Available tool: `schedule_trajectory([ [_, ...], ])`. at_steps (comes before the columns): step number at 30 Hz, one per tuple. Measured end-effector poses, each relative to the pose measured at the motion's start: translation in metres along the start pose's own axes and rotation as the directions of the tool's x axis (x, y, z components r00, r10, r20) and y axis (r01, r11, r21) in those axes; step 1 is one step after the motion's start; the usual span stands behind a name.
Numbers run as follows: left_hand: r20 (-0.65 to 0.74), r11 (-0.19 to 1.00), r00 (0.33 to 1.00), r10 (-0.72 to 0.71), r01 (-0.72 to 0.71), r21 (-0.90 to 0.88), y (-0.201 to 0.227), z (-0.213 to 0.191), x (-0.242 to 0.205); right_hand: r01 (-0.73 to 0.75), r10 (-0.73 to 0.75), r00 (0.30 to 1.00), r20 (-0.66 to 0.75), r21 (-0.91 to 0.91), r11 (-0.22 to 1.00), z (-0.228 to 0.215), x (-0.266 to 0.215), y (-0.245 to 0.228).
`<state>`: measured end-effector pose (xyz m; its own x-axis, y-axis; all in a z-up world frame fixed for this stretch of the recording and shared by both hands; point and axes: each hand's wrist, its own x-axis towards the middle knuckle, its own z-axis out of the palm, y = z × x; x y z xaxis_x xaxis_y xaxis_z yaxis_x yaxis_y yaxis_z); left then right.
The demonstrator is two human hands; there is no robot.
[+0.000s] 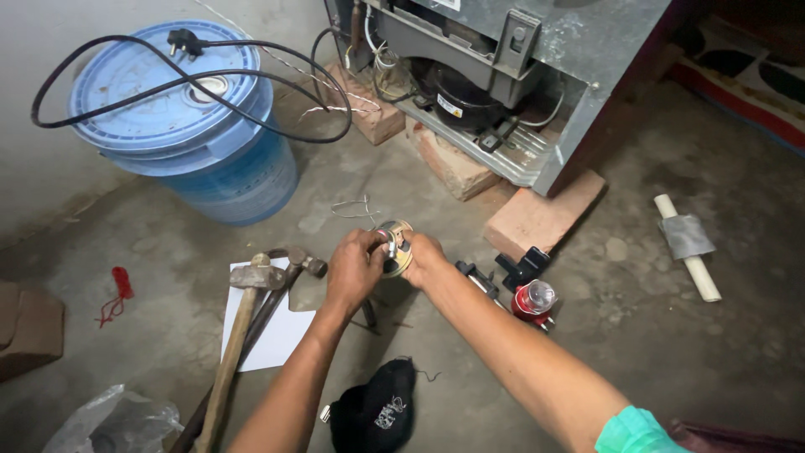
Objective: The person twists wires together, then picks up a circular compressor start relay and attaches wires to its terminals. They use a hammer to tap the relay housing while holding it.
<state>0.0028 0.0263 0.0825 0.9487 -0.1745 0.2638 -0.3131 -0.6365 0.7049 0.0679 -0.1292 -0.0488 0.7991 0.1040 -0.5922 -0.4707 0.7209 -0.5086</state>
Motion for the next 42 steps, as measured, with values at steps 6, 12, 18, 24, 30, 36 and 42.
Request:
schedule_trajectory([
  [6,0.009,1.0,1.0,-0.023,0.023,0.011,-0.001,0.0,-0.003,0.001,-0.002,1.0,0.026,0.041,0.999,-0.004,0.005,0.003],
  [12,0.003,0.999,0.999,0.046,-0.046,-0.016,-0.003,0.0,-0.002,0.001,-0.003,0.999,0.047,0.042,0.999,-0.008,0.007,0.002],
  [18,-0.006,0.998,0.999,0.049,-0.049,-0.03,-0.004,-0.002,0.002,-0.044,0.034,0.991,0.131,0.072,0.996,-0.008,0.013,-0.003],
  [24,-0.148,0.979,0.97,0.196,-0.203,-0.034,0.001,-0.012,0.002,-0.028,0.004,0.96,0.281,0.083,0.996,0.002,0.016,-0.01],
  [30,-0.273,0.969,0.931,0.242,-0.246,0.019,0.008,-0.018,0.005,0.061,-0.073,0.959,0.275,0.052,0.997,0.028,0.004,-0.019],
  [36,-0.368,0.971,0.899,0.236,-0.229,0.062,0.016,-0.022,0.008,0.2,-0.192,0.949,0.25,-0.009,0.98,0.058,-0.025,-0.03],
  [42,-0.49,0.961,0.845,0.213,-0.272,-0.051,0.047,-0.039,0.018,0.407,-0.365,0.868,0.335,-0.061,0.911,0.09,-0.059,-0.059],
])
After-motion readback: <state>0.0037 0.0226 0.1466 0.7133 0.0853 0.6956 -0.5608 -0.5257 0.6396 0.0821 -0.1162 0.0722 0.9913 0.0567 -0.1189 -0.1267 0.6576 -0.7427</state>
